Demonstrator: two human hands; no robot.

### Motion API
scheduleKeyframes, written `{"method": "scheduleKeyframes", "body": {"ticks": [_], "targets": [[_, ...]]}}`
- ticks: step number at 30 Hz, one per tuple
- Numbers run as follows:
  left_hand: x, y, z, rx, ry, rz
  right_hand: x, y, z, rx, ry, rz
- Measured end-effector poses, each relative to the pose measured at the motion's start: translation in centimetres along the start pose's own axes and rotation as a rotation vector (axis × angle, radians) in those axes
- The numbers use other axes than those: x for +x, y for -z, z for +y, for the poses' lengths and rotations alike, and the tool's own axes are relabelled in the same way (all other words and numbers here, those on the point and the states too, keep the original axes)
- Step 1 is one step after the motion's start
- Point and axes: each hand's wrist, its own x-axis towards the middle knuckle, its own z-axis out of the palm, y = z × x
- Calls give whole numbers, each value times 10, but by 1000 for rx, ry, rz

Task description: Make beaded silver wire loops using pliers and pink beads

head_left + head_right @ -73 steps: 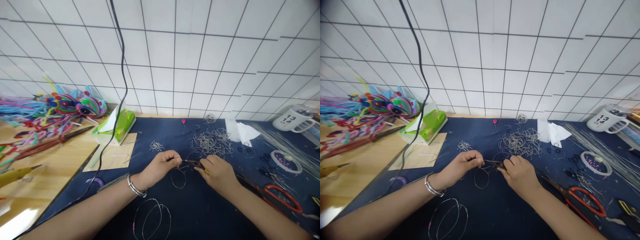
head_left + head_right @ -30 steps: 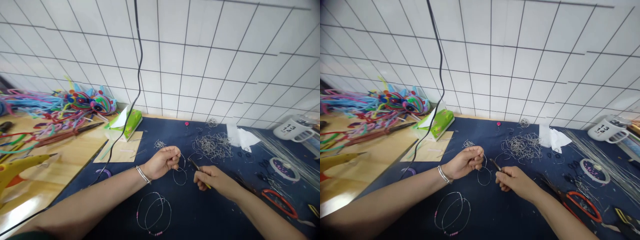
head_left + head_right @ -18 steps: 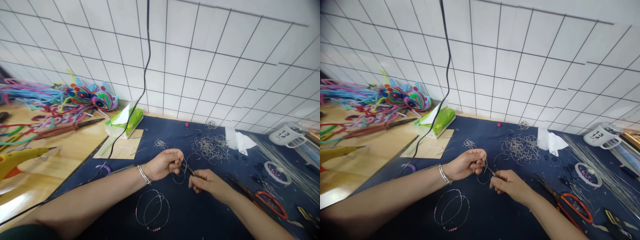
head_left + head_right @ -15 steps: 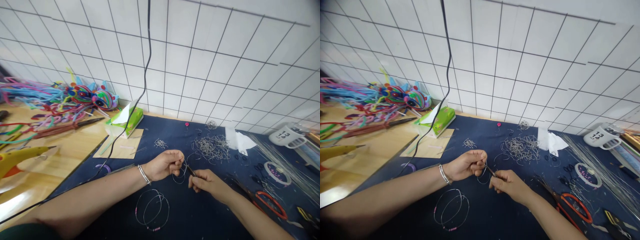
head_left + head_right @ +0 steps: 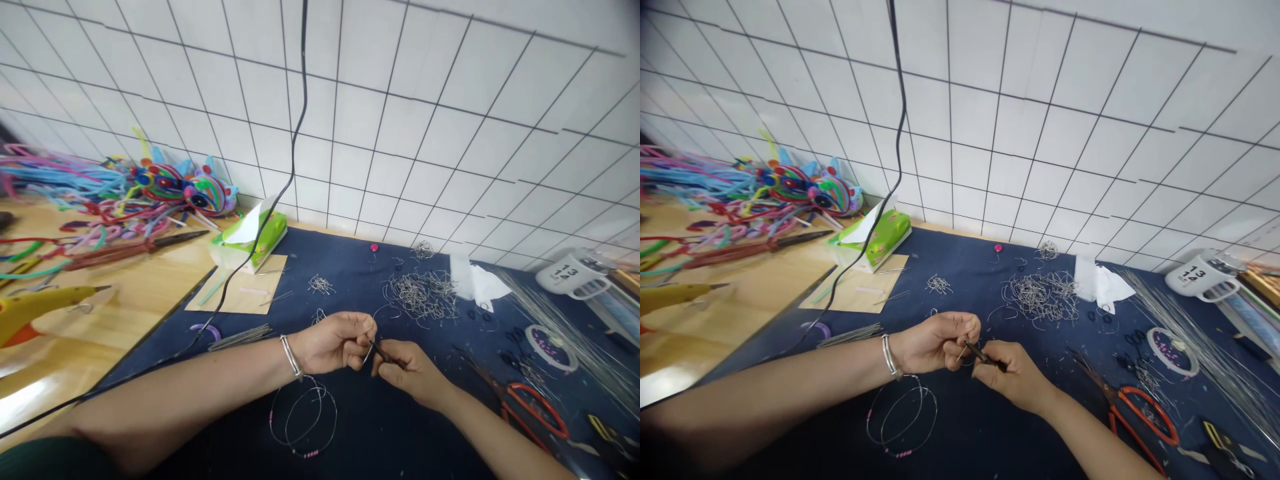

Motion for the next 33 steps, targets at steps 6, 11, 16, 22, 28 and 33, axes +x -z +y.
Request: {"method": "scheduleKeyframes", "body": {"ticks": [6, 11, 16, 22, 28, 33], "targets": [[-1, -4, -4, -47, 26, -43, -1, -5, 2, -7, 59, 16], [-1, -5, -5, -57, 43, -36, -2, -8, 4, -29, 71, 35], [-2, -5, -5, -48, 66, -34, -2, -9, 4, -21, 77, 20], [-1, -4, -1, 166, -58, 66, -3, -1, 3, 40, -12, -25], [-1, -6, 11, 520, -394, 335, -3, 6, 4, 268, -215, -20], [-2, -10, 12, 687, -479, 479, -5, 4, 2, 26, -254, 95]]}}
